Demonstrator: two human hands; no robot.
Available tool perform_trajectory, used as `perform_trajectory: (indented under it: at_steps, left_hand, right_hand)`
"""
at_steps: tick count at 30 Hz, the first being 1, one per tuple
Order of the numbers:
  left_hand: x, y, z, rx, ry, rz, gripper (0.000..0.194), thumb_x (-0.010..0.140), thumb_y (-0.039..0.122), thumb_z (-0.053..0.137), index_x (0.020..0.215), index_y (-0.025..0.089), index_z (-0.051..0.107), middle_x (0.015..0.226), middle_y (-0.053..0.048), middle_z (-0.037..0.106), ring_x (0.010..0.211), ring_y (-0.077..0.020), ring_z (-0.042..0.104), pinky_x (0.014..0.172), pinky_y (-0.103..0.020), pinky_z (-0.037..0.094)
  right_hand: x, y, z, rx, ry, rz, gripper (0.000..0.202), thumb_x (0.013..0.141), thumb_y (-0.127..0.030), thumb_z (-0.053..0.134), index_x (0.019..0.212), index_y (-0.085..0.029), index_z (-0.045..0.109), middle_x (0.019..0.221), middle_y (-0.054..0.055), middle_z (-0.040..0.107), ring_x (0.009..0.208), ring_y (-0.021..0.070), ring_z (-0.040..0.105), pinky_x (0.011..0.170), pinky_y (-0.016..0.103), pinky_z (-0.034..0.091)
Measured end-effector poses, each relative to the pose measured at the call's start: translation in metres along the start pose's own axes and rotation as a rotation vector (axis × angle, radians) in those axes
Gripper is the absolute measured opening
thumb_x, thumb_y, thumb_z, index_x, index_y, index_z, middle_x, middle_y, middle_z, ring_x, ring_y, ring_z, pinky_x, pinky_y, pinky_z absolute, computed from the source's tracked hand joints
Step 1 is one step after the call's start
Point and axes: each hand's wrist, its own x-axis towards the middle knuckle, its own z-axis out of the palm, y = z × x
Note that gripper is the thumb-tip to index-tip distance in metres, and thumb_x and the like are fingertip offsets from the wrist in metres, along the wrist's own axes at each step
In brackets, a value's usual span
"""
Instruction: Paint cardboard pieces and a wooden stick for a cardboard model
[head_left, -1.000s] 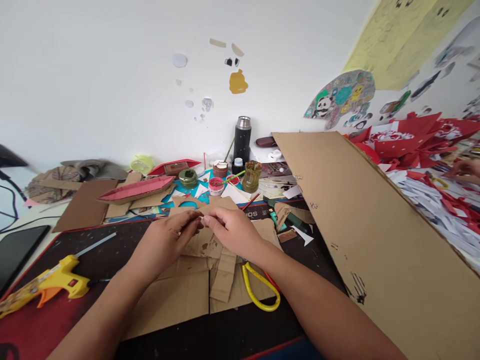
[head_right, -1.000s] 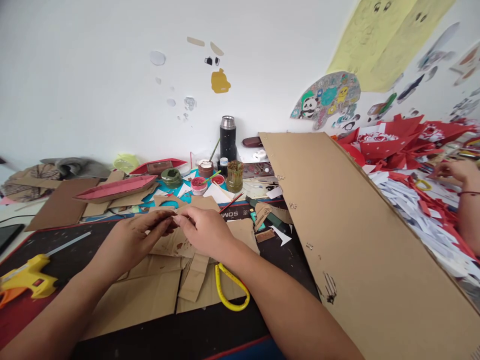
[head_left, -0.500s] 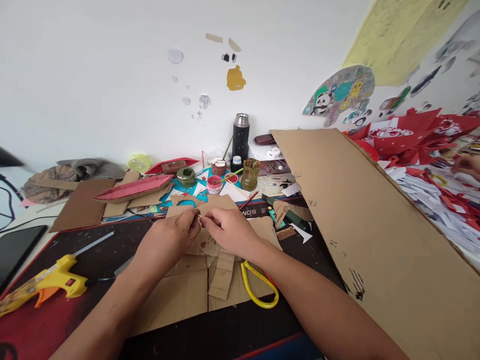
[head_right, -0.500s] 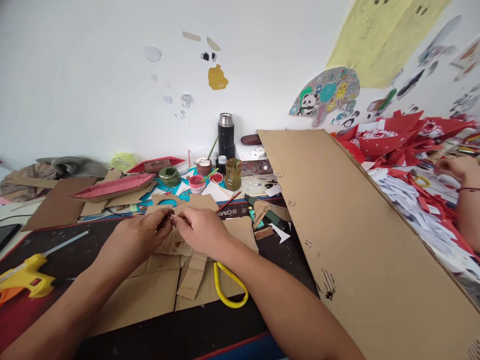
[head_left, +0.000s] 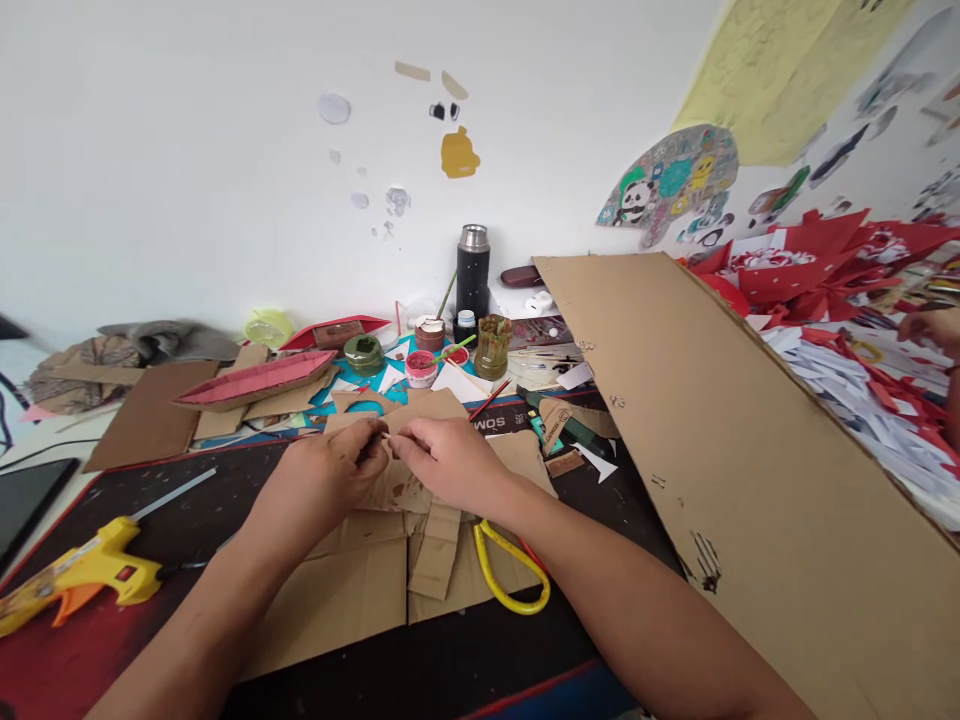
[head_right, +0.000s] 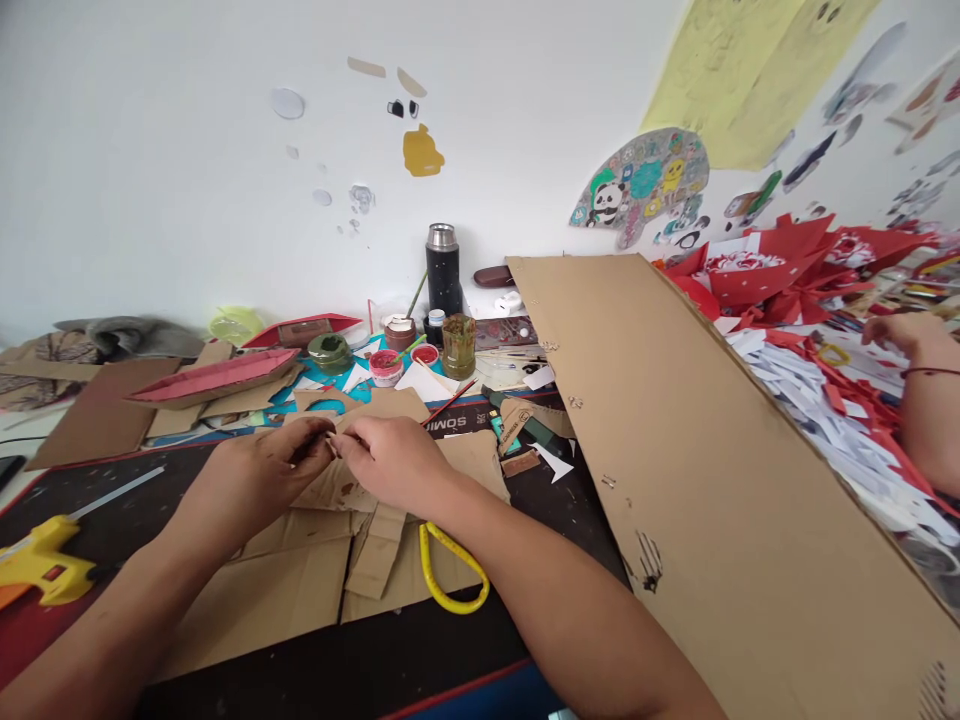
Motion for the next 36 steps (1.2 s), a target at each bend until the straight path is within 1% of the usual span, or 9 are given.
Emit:
perform_trajectory:
  at_steps: [5, 9, 13, 16, 20, 23, 26, 30, 36]
  left_hand:
    - [0.001, 0.000, -0.002, -0.100, 0.019, -0.054, 0.028, 0.101, 0.038, 0.055, 0.100, 0.028, 0.081, 0.085, -0.006, 0.087, 0.065, -0.0256, 0.079, 0.061, -0.031, 0.051]
    - [0.002, 0.002, -0.010, -0.263, 0.007, -0.163, 0.027, 0.097, 0.044, 0.060, 0.102, 0.028, 0.082, 0.086, -0.005, 0.088, 0.070, -0.0268, 0.083, 0.065, -0.032, 0.056]
    - [0.004, 0.002, -0.021, -0.662, -0.117, -0.312, 0.031, 0.095, 0.052, 0.065, 0.102, 0.026, 0.080, 0.077, -0.004, 0.086, 0.069, -0.0269, 0.084, 0.067, -0.035, 0.064]
    - [0.005, 0.002, -0.026, -0.975, -0.191, -0.371, 0.033, 0.092, 0.056, 0.075, 0.096, 0.024, 0.078, 0.071, -0.004, 0.084, 0.063, -0.0264, 0.081, 0.063, -0.038, 0.068]
    - [0.007, 0.003, -0.024, -1.236, -0.188, -0.478, 0.039, 0.081, 0.058, 0.090, 0.088, 0.022, 0.078, 0.064, -0.005, 0.079, 0.054, -0.0238, 0.075, 0.054, -0.037, 0.066]
    - [0.007, 0.003, -0.023, -1.321, -0.158, -0.533, 0.042, 0.076, 0.059, 0.093, 0.085, 0.021, 0.078, 0.066, -0.006, 0.080, 0.054, -0.0231, 0.075, 0.053, -0.035, 0.066]
    - [0.007, -0.002, -0.027, -1.263, -0.133, -0.515, 0.038, 0.080, 0.056, 0.090, 0.089, 0.022, 0.079, 0.074, -0.007, 0.085, 0.066, -0.0257, 0.081, 0.062, -0.038, 0.069]
    - [0.006, -0.016, -0.039, -0.980, -0.108, -0.418, 0.027, 0.088, 0.050, 0.082, 0.092, 0.024, 0.080, 0.078, -0.002, 0.085, 0.074, -0.0238, 0.081, 0.072, -0.035, 0.068]
    - [0.004, -0.040, -0.056, -0.464, -0.013, -0.381, 0.048, 0.102, 0.055, 0.059, 0.065, 0.025, 0.065, 0.056, 0.004, 0.070, 0.053, -0.0159, 0.064, 0.054, -0.023, 0.048]
  right_hand:
    - [0.000, -0.002, -0.005, 0.020, -0.005, -0.009, 0.032, 0.115, -0.033, 0.062, 0.087, -0.020, 0.072, 0.075, 0.000, 0.063, 0.076, 0.0176, 0.055, 0.068, 0.030, 0.029]
    - [-0.001, -0.003, -0.007, 0.114, -0.016, 0.006, 0.028, 0.114, -0.030, 0.062, 0.090, -0.021, 0.074, 0.072, -0.002, 0.063, 0.073, 0.0168, 0.058, 0.069, 0.028, 0.034]
    - [-0.005, -0.005, -0.007, 0.319, -0.075, 0.090, 0.029, 0.116, -0.034, 0.059, 0.093, -0.022, 0.073, 0.059, -0.006, 0.056, 0.059, 0.0152, 0.061, 0.063, 0.025, 0.040]
    - [-0.007, -0.007, -0.007, 0.495, -0.141, 0.136, 0.030, 0.117, -0.036, 0.059, 0.093, -0.022, 0.069, 0.053, -0.009, 0.050, 0.046, 0.0120, 0.056, 0.055, 0.023, 0.042]
    - [-0.008, -0.013, -0.010, 0.690, -0.223, 0.141, 0.031, 0.117, -0.032, 0.059, 0.089, -0.021, 0.063, 0.058, -0.010, 0.052, 0.040, 0.0071, 0.049, 0.047, 0.020, 0.040]
    - [-0.008, -0.015, -0.011, 0.792, -0.262, 0.143, 0.031, 0.116, -0.032, 0.060, 0.087, -0.021, 0.062, 0.058, -0.011, 0.050, 0.039, 0.0066, 0.046, 0.045, 0.019, 0.041]
    - [-0.007, -0.013, -0.010, 0.834, -0.271, 0.156, 0.032, 0.115, -0.036, 0.060, 0.087, -0.021, 0.063, 0.052, -0.012, 0.044, 0.039, 0.0078, 0.044, 0.043, 0.019, 0.041]
    - [-0.006, -0.005, -0.007, 0.843, -0.248, 0.178, 0.033, 0.114, -0.044, 0.062, 0.089, -0.021, 0.063, 0.051, -0.012, 0.044, 0.041, 0.0086, 0.047, 0.043, 0.019, 0.041]
    - [-0.004, -0.002, -0.004, 0.850, -0.242, 0.192, 0.034, 0.115, -0.043, 0.062, 0.088, -0.021, 0.062, 0.054, -0.011, 0.047, 0.039, 0.0080, 0.047, 0.042, 0.020, 0.040]
